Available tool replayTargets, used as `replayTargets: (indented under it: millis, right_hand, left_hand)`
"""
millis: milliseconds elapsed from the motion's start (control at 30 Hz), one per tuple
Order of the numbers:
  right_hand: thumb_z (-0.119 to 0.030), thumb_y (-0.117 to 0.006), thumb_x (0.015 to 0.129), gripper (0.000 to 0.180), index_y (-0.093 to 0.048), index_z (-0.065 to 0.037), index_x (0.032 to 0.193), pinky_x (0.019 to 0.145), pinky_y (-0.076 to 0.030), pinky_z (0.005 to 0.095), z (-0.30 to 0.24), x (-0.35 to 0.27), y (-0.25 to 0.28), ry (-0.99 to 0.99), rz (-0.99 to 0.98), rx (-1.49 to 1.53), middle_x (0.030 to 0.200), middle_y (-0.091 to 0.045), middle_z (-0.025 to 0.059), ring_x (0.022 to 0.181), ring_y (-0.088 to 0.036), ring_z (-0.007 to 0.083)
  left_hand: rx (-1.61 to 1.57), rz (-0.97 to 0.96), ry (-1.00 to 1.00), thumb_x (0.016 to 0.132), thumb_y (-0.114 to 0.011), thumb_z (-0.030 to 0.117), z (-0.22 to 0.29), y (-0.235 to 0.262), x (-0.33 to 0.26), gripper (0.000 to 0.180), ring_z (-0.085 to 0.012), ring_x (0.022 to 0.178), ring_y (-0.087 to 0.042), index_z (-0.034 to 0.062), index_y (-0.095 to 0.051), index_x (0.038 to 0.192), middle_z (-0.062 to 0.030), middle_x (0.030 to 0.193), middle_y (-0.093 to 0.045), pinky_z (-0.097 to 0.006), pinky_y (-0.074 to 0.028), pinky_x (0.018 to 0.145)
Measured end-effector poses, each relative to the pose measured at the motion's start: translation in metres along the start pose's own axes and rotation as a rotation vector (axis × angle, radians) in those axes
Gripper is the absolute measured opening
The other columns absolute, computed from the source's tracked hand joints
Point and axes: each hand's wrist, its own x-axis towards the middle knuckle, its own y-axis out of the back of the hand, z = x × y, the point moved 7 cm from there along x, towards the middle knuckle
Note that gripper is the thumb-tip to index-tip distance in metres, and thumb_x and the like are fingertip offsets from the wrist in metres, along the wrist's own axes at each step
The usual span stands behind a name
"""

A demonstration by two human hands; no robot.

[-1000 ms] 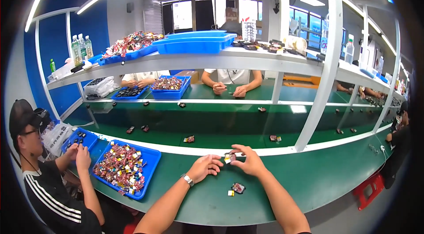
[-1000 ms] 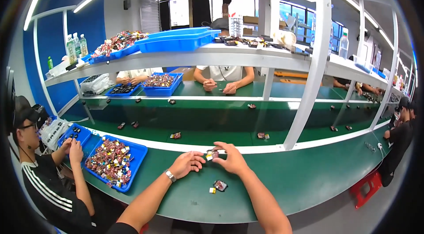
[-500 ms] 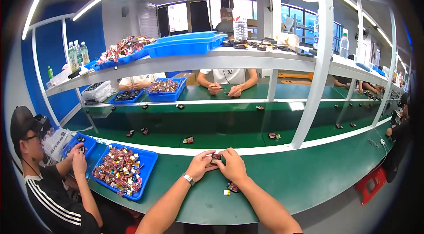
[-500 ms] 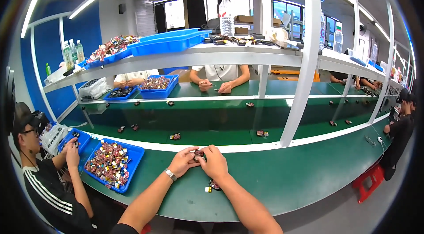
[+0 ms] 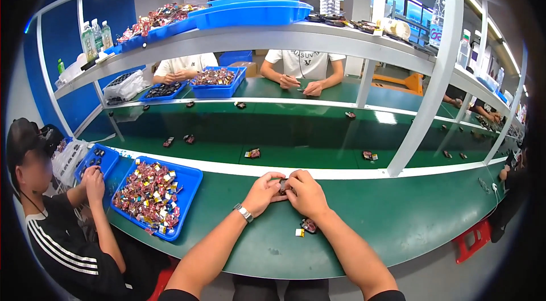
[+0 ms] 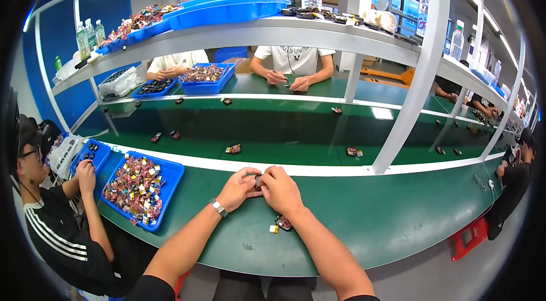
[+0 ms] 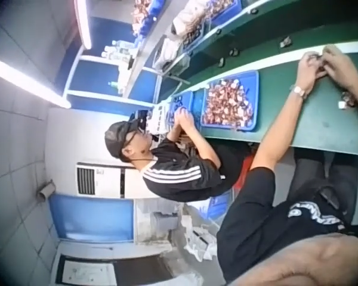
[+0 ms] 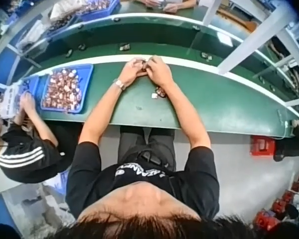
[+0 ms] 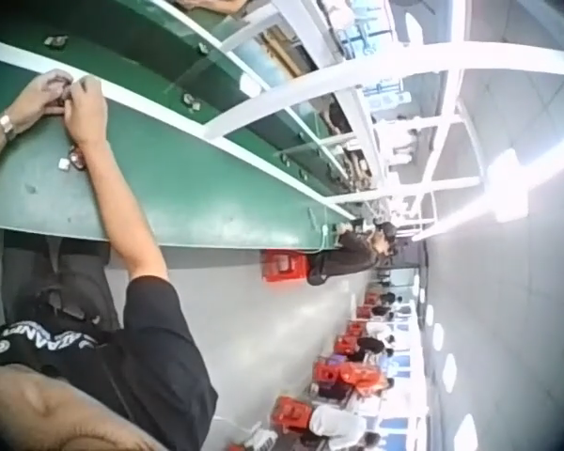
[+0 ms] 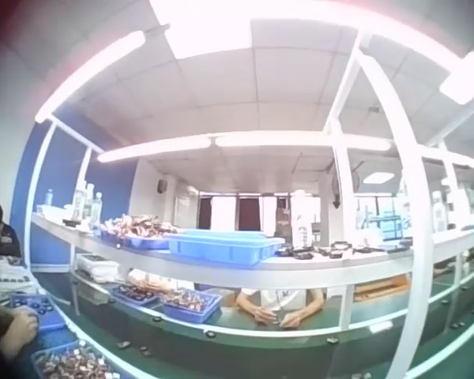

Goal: Sorting and assembling small electronic components on a factory production line.

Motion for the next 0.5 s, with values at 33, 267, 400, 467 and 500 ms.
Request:
replayTargets:
  millis: [33,267,400,467,500]
  right_hand:
    - [-0.004,-0.068,0.074,0.012,-0.063,-0.008,0.084,0.074,-0.052,0.0365,0.002,0.001,0.001,-0.023,-0.034,0.036,0.09,-0.057,0.0051,0.09,-0.058,0.025]
    - [-0.01,-0.071,0.077,0.009,-0.07,-0.011,0.086,0.081,-0.05,0.0365,0.016,-0.005,-0.003,-0.158,-0.169,0.096,0.094,-0.057,0.0049,0.095,-0.056,0.024]
    - [-0.012,-0.073,0.077,0.012,-0.071,-0.009,0.088,0.092,-0.046,0.0369,0.018,-0.008,-0.002,-0.121,-0.059,0.154,0.11,-0.059,0.0072,0.108,-0.054,0.026]
    - [-0.012,-0.072,0.078,0.011,-0.071,-0.008,0.088,0.094,-0.045,0.0377,0.019,-0.008,-0.002,-0.144,-0.043,0.181,0.112,-0.059,0.0076,0.109,-0.054,0.0269]
    - [-0.012,-0.071,0.079,0.009,-0.07,-0.008,0.087,0.095,-0.044,0.0384,0.017,-0.007,-0.002,-0.16,-0.043,0.208,0.114,-0.06,0.008,0.11,-0.053,0.0279]
  left_hand:
    - [0.011,-0.015,-0.009,0.098,-0.045,0.004,0.001,-0.002,0.0,0.027,-0.0215,0.109,-0.06,0.003,-0.046,0.124,-0.0129,0.117,-0.057,-0.041,-0.053,0.095]
    - [0.039,-0.069,0.001,0.097,-0.045,0.004,0.004,-0.004,-0.003,0.032,-0.0211,0.111,-0.059,0.0031,-0.045,0.129,-0.0117,0.118,-0.057,-0.04,-0.053,0.097]
    - [-0.025,-0.133,0.013,0.094,-0.048,0.0,0.006,-0.008,-0.004,0.035,-0.0205,0.112,-0.059,0.0018,-0.044,0.129,-0.0118,0.12,-0.057,-0.039,-0.051,0.099]
    - [-0.044,-0.168,-0.001,0.093,-0.049,-0.002,0.006,-0.009,-0.006,0.037,-0.0204,0.112,-0.059,0.0014,-0.044,0.129,-0.0119,0.121,-0.057,-0.039,-0.051,0.099]
    - [-0.028,-0.181,-0.018,0.092,-0.05,-0.004,0.006,-0.009,-0.006,0.038,-0.0207,0.112,-0.059,0.0012,-0.044,0.129,-0.012,0.121,-0.057,-0.039,-0.051,0.1]
